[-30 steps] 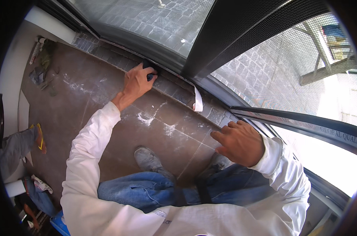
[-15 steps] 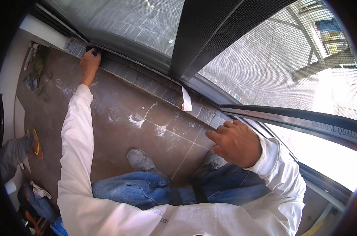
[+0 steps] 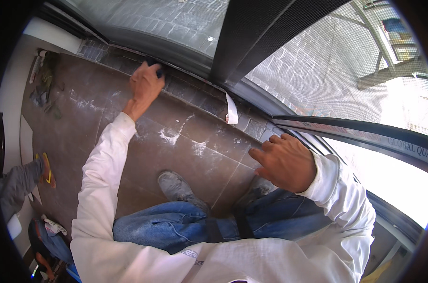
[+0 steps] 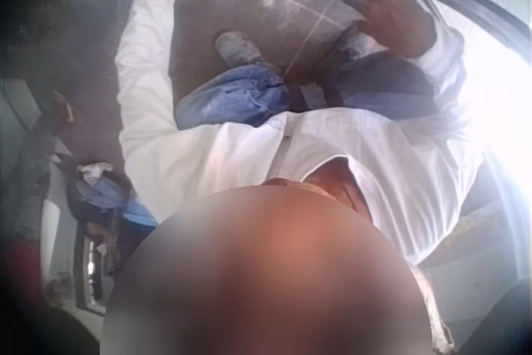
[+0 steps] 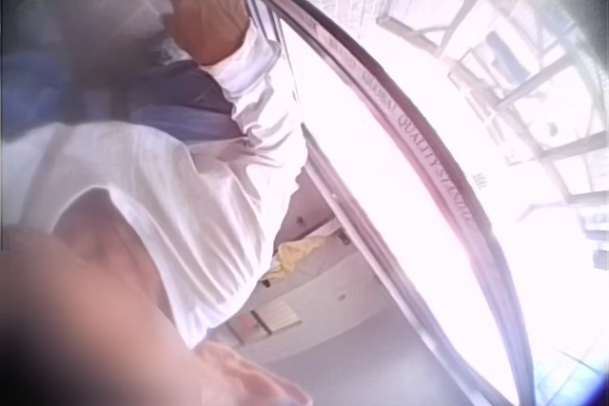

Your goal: The person kneels on the floor and uses a dark cloth to wipe the bottom track of a large glass door. They move along the track, scrubbing the surface repeatedly to remove dust and debris.

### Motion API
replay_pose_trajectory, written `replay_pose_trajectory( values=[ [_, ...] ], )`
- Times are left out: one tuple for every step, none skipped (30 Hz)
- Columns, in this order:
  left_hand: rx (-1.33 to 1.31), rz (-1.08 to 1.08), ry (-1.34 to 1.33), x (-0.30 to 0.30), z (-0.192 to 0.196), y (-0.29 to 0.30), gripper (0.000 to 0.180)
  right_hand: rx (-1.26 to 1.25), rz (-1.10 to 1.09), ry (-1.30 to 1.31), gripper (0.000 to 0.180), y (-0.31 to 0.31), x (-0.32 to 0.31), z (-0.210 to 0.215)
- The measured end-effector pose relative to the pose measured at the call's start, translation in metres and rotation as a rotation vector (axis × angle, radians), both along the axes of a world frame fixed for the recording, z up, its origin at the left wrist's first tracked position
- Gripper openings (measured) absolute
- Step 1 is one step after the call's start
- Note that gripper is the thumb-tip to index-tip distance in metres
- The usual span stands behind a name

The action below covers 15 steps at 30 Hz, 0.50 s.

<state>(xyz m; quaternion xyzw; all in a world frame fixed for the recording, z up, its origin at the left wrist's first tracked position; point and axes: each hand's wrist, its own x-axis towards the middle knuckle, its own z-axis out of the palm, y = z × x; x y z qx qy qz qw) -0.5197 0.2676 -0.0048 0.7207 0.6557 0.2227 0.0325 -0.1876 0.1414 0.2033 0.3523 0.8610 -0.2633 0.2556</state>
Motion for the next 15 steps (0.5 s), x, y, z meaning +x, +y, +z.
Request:
replay_pose_trajectory(
  values=[
    [0.018,-0.057,-0.034,0.009,-0.001,-0.007,0.022,-0.015,0.004,-0.019,0.048,0.002,-0.002,0.0],
    [0.009,-0.102,-0.064,0.017,-0.002,-0.013,0.021,-0.03,0.0,-0.035,0.048,0.003,-0.005,-0.001],
    [-0.006,-0.175,-0.102,0.02,-0.003,-0.017,0.02,-0.038,0.006,-0.039,0.048,0.003,-0.008,-0.002],
    [-0.013,-0.197,-0.1,0.02,-0.004,-0.021,0.02,-0.047,0.009,-0.041,0.048,0.004,-0.01,-0.003],
    [-0.022,-0.25,-0.109,0.02,-0.006,-0.024,0.019,-0.047,0.008,-0.03,0.048,0.004,-0.011,-0.004],
    [0.006,-0.304,-0.135,0.017,-0.008,-0.024,0.018,-0.041,0.015,-0.024,0.048,0.004,-0.012,-0.004],
    [0.011,-0.334,-0.153,0.01,-0.008,-0.023,0.018,-0.032,0.014,-0.007,0.048,0.003,-0.011,-0.005],
    [0.027,-0.276,-0.106,0.002,-0.009,-0.019,0.017,-0.041,0.002,-0.012,0.048,0.002,-0.01,-0.005],
    [0.078,-0.235,-0.073,-0.008,-0.01,-0.016,0.017,-0.022,0.01,-0.012,0.048,0.001,-0.009,-0.005],
    [0.124,-0.193,-0.04,-0.018,-0.01,-0.013,0.016,-0.011,-0.002,0.004,0.048,0.0,-0.007,-0.005],
    [0.063,-0.139,0.009,-0.034,-0.008,-0.003,0.017,-0.018,-0.019,-0.008,0.048,0.0,-0.005,-0.004],
    [0.069,-0.066,0.039,-0.051,-0.005,0.009,0.018,-0.032,-0.041,-0.027,0.048,0.0,-0.002,-0.003],
    [0.059,0.043,0.081,-0.069,-0.001,0.02,0.019,-0.021,-0.035,-0.023,0.047,0.001,-0.001,-0.002],
    [0.003,0.17,0.129,-0.084,0.001,0.031,0.02,-0.024,-0.042,-0.045,0.043,0.001,0.0,-0.001],
    [0.021,0.24,0.06,-0.095,0.002,0.042,0.02,-0.023,-0.054,-0.057,0.039,0.002,0.0,0.0]
  ],
)
